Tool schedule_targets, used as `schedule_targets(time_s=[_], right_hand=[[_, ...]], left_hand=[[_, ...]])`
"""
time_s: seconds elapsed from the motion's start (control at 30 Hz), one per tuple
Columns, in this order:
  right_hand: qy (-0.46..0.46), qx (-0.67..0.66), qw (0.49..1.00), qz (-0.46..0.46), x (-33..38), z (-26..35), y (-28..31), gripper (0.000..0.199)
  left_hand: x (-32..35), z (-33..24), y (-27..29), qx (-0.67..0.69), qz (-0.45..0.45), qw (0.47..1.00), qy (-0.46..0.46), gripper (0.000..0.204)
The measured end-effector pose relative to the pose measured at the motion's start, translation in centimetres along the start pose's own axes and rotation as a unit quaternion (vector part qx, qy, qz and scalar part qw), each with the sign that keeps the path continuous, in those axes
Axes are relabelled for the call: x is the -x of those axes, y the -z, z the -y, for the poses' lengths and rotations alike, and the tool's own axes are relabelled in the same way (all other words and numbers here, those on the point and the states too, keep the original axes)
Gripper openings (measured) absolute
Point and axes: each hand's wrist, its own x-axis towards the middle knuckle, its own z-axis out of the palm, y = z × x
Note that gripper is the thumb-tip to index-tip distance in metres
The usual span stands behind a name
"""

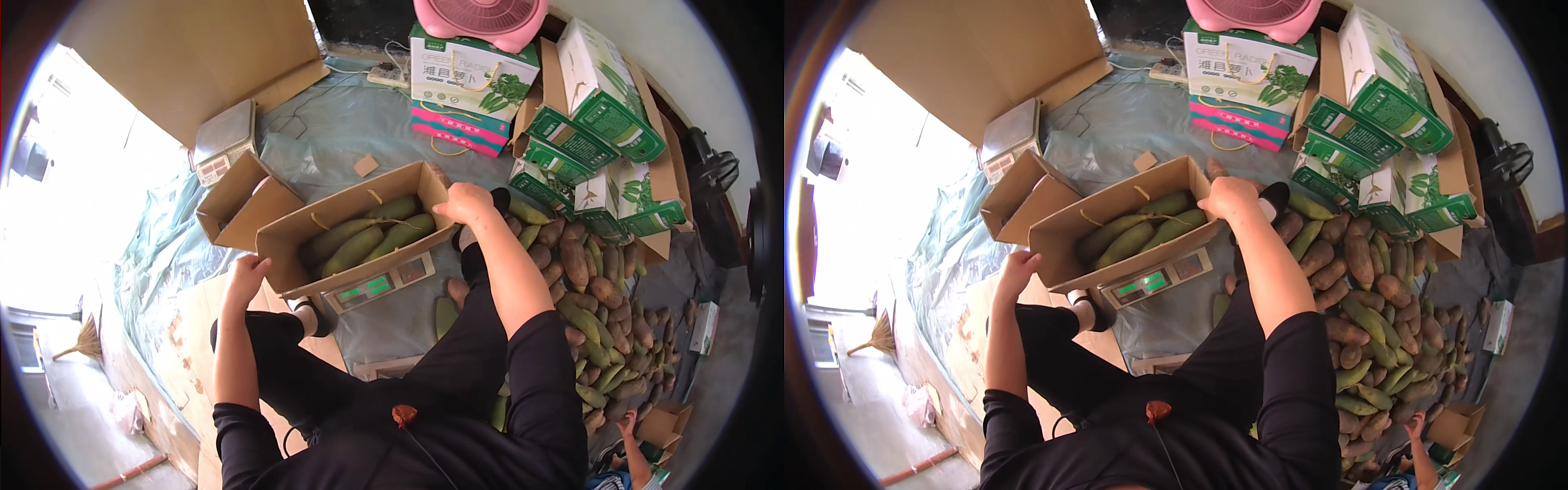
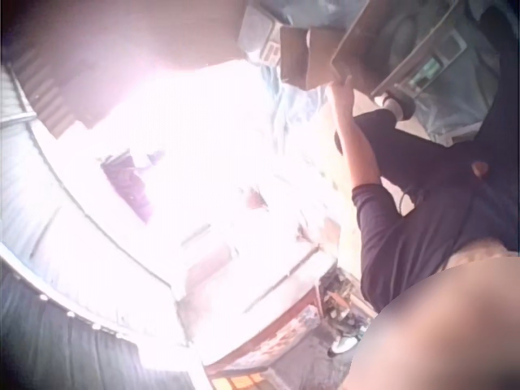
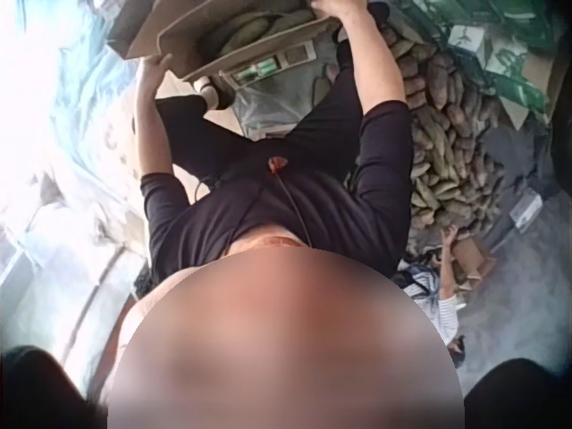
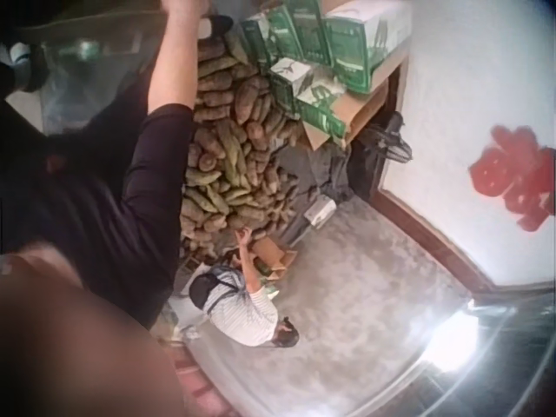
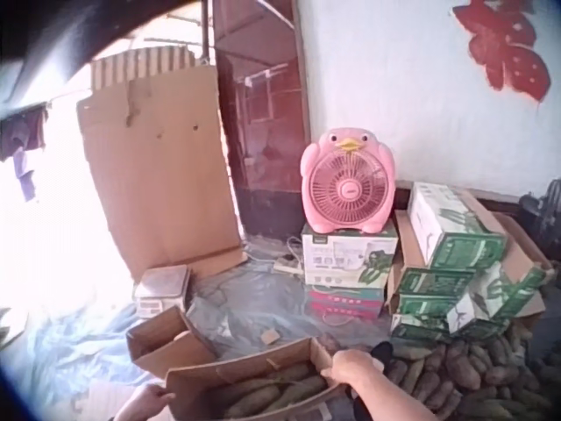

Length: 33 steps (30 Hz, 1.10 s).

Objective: Sort and weigh squash into boxes.

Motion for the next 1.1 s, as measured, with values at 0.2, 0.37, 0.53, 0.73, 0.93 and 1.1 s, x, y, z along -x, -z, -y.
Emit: schedule_targets(time_s=[0.2, 0.37, 0.53, 0.73, 0.93, 1.1], right_hand=[[0.013, 0.007, 1.0, 0.028, 0.0, -0.1, -0.1, 0.048], [0.019, 0.009, 0.999, 0.046, 0.7, 0.2, 1.1, 0.047], [0.038, 0.015, 0.998, 0.042, 0.5, -0.4, 0.4, 0.047], [-0.013, -0.005, 1.0, 0.025, 0.6, -1.0, -0.2, 0.044], [0.016, -0.003, 1.0, 0.015, -0.9, 1.9, -0.4, 0.041], [0.091, -0.012, 0.995, -0.033, -3.2, -2.0, -1.9, 0.04]], left_hand=[[0.0, -3.4, 2.2, -0.018, 0.107, 0.994, 0.017, 0.033], [-1.5, -5.7, 2.8, -0.111, 0.155, 0.969, 0.155, 0.042], [-2.4, -4.7, 2.0, -0.13, 0.242, 0.949, 0.156, 0.048], [-3.3, -3.4, 0.9, -0.137, 0.243, 0.951, 0.135, 0.045], [-3.1, 3.5, 0.1, -0.059, 0.121, 0.991, 0.025, 0.029], [-4.3, 0.1, 0.1, -0.161, 0.161, 0.974, 0.014, 0.048]])
